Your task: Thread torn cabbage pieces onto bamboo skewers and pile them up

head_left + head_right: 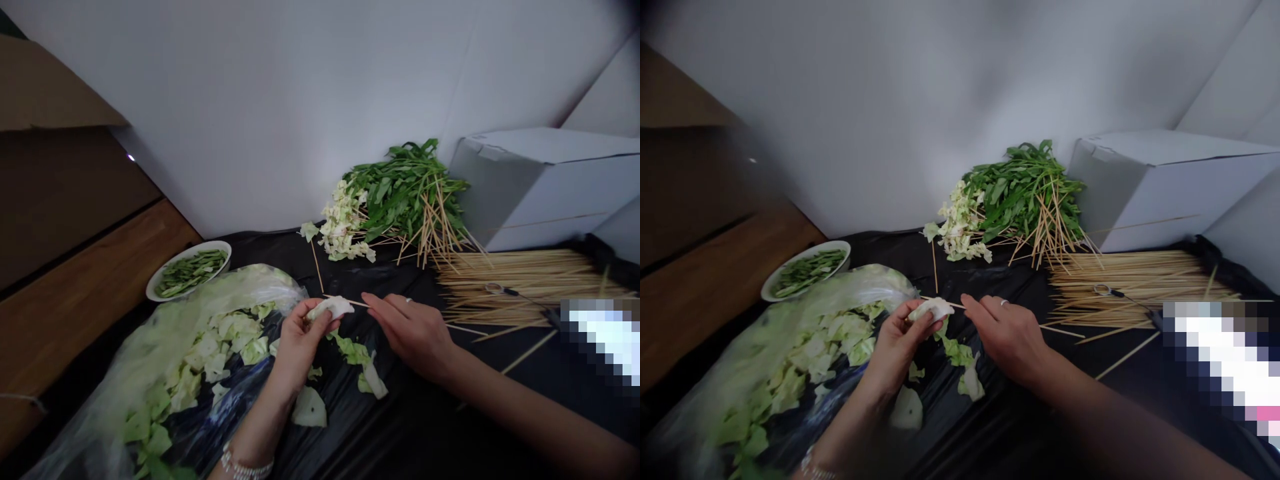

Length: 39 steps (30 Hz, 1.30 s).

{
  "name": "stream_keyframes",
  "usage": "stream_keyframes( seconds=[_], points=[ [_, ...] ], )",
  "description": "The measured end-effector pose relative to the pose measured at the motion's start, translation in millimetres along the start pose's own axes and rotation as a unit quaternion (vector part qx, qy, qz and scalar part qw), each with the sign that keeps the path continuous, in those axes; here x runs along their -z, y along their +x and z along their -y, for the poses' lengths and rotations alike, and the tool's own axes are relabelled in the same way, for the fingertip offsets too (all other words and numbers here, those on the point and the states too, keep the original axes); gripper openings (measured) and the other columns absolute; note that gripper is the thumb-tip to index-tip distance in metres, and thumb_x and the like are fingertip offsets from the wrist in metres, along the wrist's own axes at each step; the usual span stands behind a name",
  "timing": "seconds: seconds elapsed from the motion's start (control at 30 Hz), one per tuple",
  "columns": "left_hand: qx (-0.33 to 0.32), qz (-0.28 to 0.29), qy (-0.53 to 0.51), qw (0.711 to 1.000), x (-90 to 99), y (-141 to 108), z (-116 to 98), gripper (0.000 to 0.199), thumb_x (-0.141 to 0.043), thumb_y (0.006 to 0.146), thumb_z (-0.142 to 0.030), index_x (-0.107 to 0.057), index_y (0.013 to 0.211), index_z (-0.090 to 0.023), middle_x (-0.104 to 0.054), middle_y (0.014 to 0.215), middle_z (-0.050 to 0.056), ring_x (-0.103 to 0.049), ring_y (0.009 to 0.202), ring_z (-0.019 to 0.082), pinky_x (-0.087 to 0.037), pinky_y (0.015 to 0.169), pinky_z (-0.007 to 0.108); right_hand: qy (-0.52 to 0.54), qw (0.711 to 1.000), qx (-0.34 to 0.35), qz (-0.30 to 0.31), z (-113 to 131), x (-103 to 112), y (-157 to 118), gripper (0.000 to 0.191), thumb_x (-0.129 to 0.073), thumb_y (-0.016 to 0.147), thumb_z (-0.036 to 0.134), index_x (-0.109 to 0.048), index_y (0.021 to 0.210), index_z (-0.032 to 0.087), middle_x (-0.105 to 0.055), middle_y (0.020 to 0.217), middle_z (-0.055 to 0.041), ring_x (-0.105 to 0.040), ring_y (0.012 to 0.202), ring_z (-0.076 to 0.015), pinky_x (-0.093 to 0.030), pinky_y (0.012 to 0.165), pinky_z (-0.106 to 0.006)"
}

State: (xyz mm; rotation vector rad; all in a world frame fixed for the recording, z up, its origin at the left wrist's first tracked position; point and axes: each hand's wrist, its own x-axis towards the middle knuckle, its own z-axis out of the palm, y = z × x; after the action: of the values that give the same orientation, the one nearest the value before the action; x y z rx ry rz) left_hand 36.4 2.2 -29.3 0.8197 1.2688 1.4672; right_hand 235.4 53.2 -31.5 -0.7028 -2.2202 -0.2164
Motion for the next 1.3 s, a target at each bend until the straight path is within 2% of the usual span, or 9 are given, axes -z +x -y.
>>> stream_keyframes(
  seconds=[0.1,0.17,0.3,0.43,0.57,0.73,0.87,1.1,1.3],
  points=[
    [-0.009,0.041,0.052,0.998,-5.0,-5.6,-0.2,0.026,-0.081,0.069,-0.033,-0.069,0.085,-0.017,-0.073,0.08,0.002,-0.067,0.072,0.016,-0.055,0.073,0.027,0.059,0.995,-0.058,0.049,5.9,3.2,3.1,0.032,-0.051,0.098,0.04,-0.064,0.109,0.014,-0.068,0.082,-0.0042,-0.063,0.071,-0.0154,-0.04,0.062,-0.027],
    [-0.02,0.082,0.083,0.993,-8.4,-9.6,-0.7,0.021,-0.08,0.07,-0.033,-0.071,0.082,-0.017,-0.072,0.077,0.003,-0.065,0.069,0.016,-0.052,0.068,0.026,0.105,0.985,-0.087,0.11,9.9,6.0,4.9,0.033,-0.052,0.096,0.047,-0.065,0.095,0.017,-0.068,0.079,-0.0028,-0.063,0.07,-0.0154,-0.039,0.061,-0.026],
    [-0.02,0.116,0.104,0.988,-12.4,-14.0,-2.7,0.018,-0.079,0.072,-0.032,-0.074,0.079,-0.017,-0.069,0.072,0.004,-0.06,0.062,0.015,-0.048,0.06,0.024,0.166,0.956,-0.104,0.219,14.8,12.6,9.2,0.029,-0.046,0.099,0.035,-0.059,0.08,0.018,-0.063,0.072,-0.0004,-0.06,0.067,-0.0138,-0.036,0.061,-0.025],
    [-0.034,0.108,0.111,0.987,-13.1,-14.0,-7.3,0.019,-0.081,0.068,-0.033,-0.072,0.071,-0.017,-0.064,0.062,0.002,-0.054,0.054,0.014,-0.042,0.053,0.023,0.168,0.946,-0.104,0.258,14.8,19.7,14.4,0.026,-0.043,0.099,0.032,-0.057,0.082,0.018,-0.062,0.073,-0.0011,-0.058,0.066,-0.0146,-0.034,0.061,-0.026],
    [-0.012,0.151,0.098,0.984,-11.2,-14.5,-13.2,0.018,-0.082,0.067,-0.033,-0.073,0.071,-0.018,-0.064,0.063,0.002,-0.056,0.056,0.014,-0.045,0.055,0.025,0.217,0.925,-0.102,0.296,10.7,26.9,19.3,0.025,-0.041,0.099,0.026,-0.058,0.084,0.017,-0.062,0.074,-0.0012,-0.055,0.065,-0.0136,-0.033,0.061,-0.026],
    [0.044,0.204,0.069,0.976,-4.6,-17.1,-15.7,0.021,-0.082,0.066,-0.036,-0.075,0.075,-0.019,-0.067,0.067,0.003,-0.058,0.056,0.015,-0.047,0.055,0.026,0.353,0.887,-0.087,0.287,7.7,35.5,24.7,0.025,-0.044,0.099,0.026,-0.062,0.084,0.017,-0.062,0.075,-0.0003,-0.053,0.066,-0.0114,-0.036,0.063,-0.023],
    [0.094,0.206,-0.021,0.974,-5.0,-20.1,-10.6,0.03,-0.087,0.059,-0.041,-0.072,0.07,-0.017,-0.064,0.062,0.002,-0.057,0.054,0.013,-0.047,0.053,0.023,0.41,0.87,-0.088,0.259,11.1,38.9,28.0,0.022,-0.047,0.099,0.024,-0.063,0.086,0.017,-0.063,0.076,0.0002,-0.053,0.066,-0.0105,-0.038,0.063,-0.021],
    [0.151,0.114,-0.209,0.959,-16.1,-19.7,-4.7,0.027,-0.089,0.059,-0.022,-0.067,0.074,-0.015,-0.066,0.069,-0.001,-0.06,0.059,0.007,-0.05,0.057,0.014,0.381,0.905,-0.115,0.154,15.1,27.4,24.9,0.023,-0.047,0.098,0.025,-0.058,0.079,0.018,-0.058,0.071,0.0017,-0.052,0.064,-0.0098,-0.038,0.062,-0.02],
    [0.184,0.154,-0.272,0.932,-12.7,-19.5,-3.3,0.024,-0.087,0.063,-0.016,-0.067,0.077,-0.015,-0.065,0.067,-0.002,-0.06,0.055,0.004,-0.049,0.052,0.009,0.343,0.929,-0.079,0.113,22.6,21.0,20.1,0.02,-0.045,0.099,0.024,-0.059,0.087,0.018,-0.064,0.078,0.0001,-0.058,0.07,-0.0102,-0.042,0.066,-0.02]
  ],
)
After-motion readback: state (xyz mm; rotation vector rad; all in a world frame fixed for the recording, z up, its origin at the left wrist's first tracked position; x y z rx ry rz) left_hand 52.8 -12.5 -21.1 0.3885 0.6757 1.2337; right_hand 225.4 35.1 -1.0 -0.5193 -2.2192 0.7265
